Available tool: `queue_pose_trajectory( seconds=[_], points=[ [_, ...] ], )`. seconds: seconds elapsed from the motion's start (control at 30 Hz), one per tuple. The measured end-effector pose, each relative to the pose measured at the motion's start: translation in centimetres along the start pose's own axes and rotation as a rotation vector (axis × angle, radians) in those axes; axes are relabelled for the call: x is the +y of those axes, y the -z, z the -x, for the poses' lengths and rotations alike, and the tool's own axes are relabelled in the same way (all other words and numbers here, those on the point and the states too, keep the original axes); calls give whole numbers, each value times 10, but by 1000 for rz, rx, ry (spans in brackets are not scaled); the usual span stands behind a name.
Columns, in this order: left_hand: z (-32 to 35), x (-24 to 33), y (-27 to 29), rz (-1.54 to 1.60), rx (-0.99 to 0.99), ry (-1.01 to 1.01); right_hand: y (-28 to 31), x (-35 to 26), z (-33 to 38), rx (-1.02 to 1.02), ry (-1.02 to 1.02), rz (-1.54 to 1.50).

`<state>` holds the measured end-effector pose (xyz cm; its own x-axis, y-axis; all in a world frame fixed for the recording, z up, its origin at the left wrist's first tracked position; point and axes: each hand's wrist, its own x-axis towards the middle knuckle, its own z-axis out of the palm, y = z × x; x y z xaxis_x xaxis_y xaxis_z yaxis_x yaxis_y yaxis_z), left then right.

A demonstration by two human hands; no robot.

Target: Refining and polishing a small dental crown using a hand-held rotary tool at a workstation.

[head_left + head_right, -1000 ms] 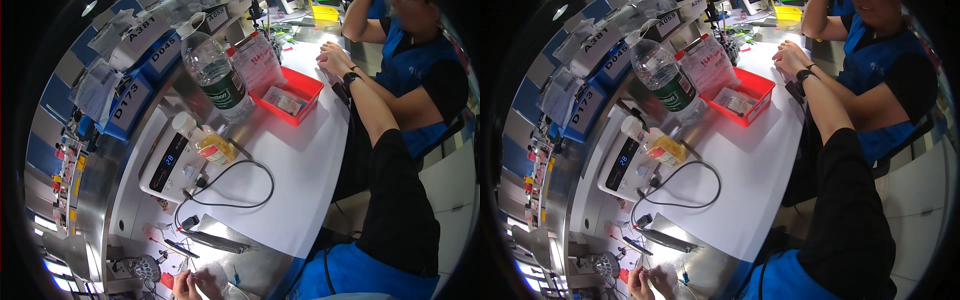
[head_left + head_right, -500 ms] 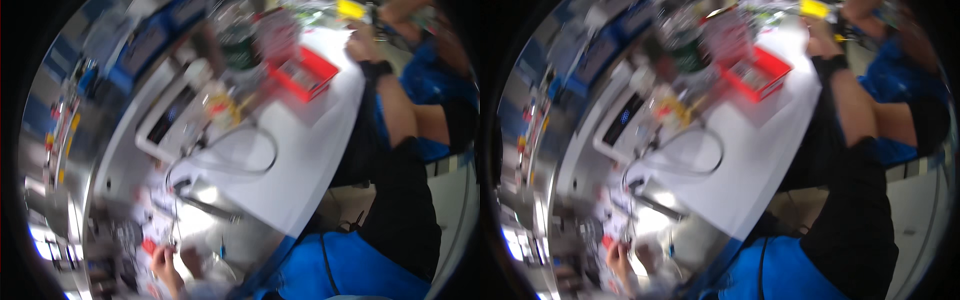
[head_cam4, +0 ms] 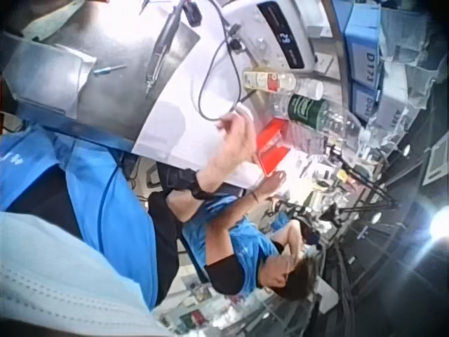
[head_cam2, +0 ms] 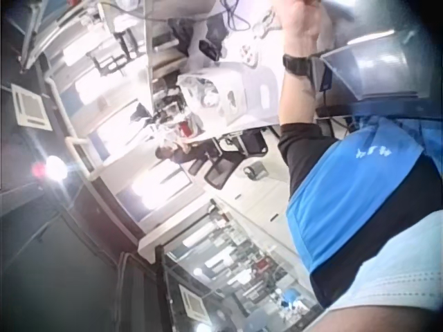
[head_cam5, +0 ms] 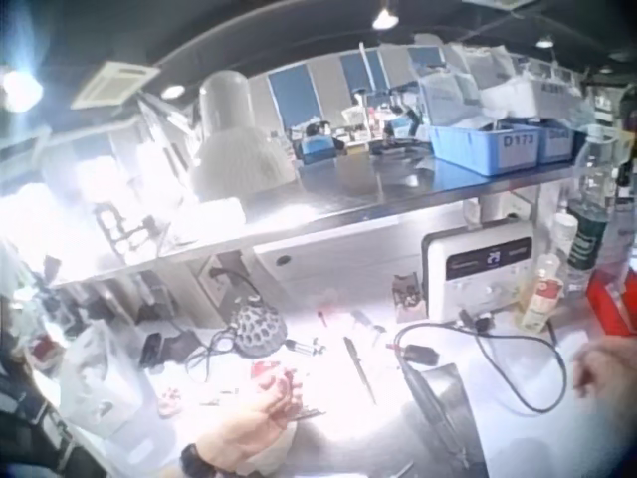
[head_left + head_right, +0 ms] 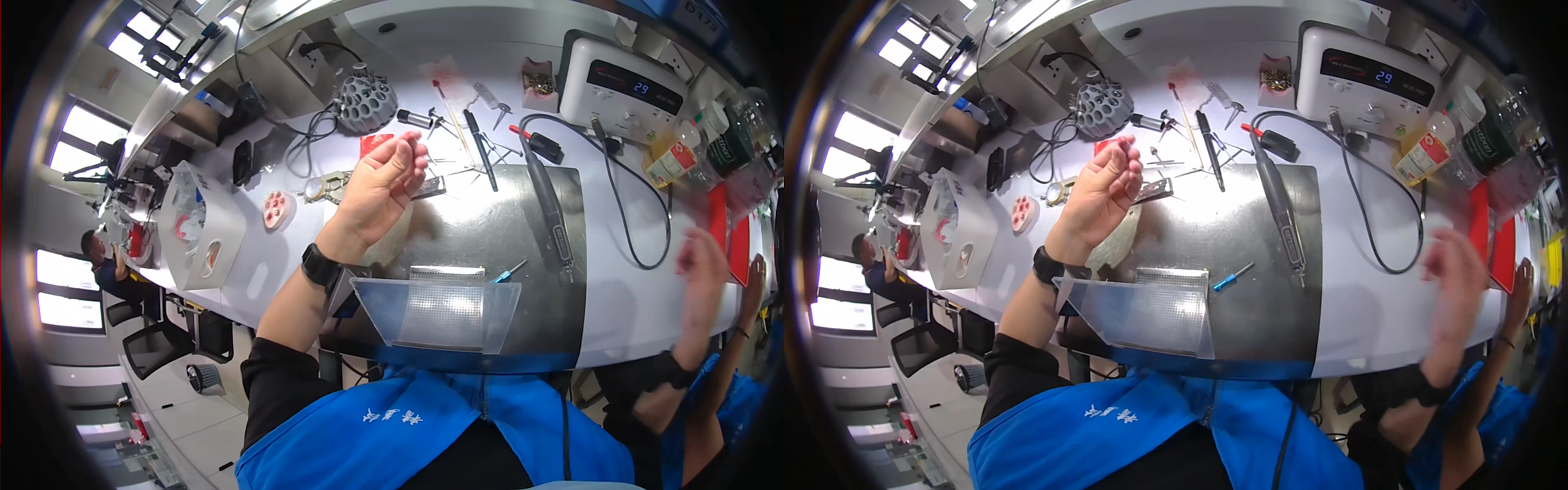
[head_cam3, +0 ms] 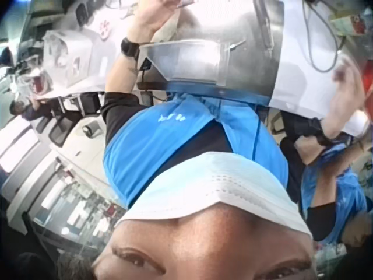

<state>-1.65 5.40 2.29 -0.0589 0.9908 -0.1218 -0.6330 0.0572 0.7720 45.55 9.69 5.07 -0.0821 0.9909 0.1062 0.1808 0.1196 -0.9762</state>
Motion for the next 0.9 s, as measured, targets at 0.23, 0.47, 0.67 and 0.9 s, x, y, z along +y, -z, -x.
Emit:
queue_pose_trajectory(
  seconds=[0.23, 0.47, 0.67, 0.9],
  points=[
    [16, -39, -36, -432, -146, 285, -189, -32, -13, -686, 207, 130],
    [26, -35, -26, -588, -174, 258, -200, -25, -21, -705, 156, 105],
    [35, -30, -25, -470, -226, 349, -214, -24, -23, -739, 382, 103],
    [55, -7, 3, -544, -237, 186, -184, -26, -109, -377, 76, 570]
  ],
)
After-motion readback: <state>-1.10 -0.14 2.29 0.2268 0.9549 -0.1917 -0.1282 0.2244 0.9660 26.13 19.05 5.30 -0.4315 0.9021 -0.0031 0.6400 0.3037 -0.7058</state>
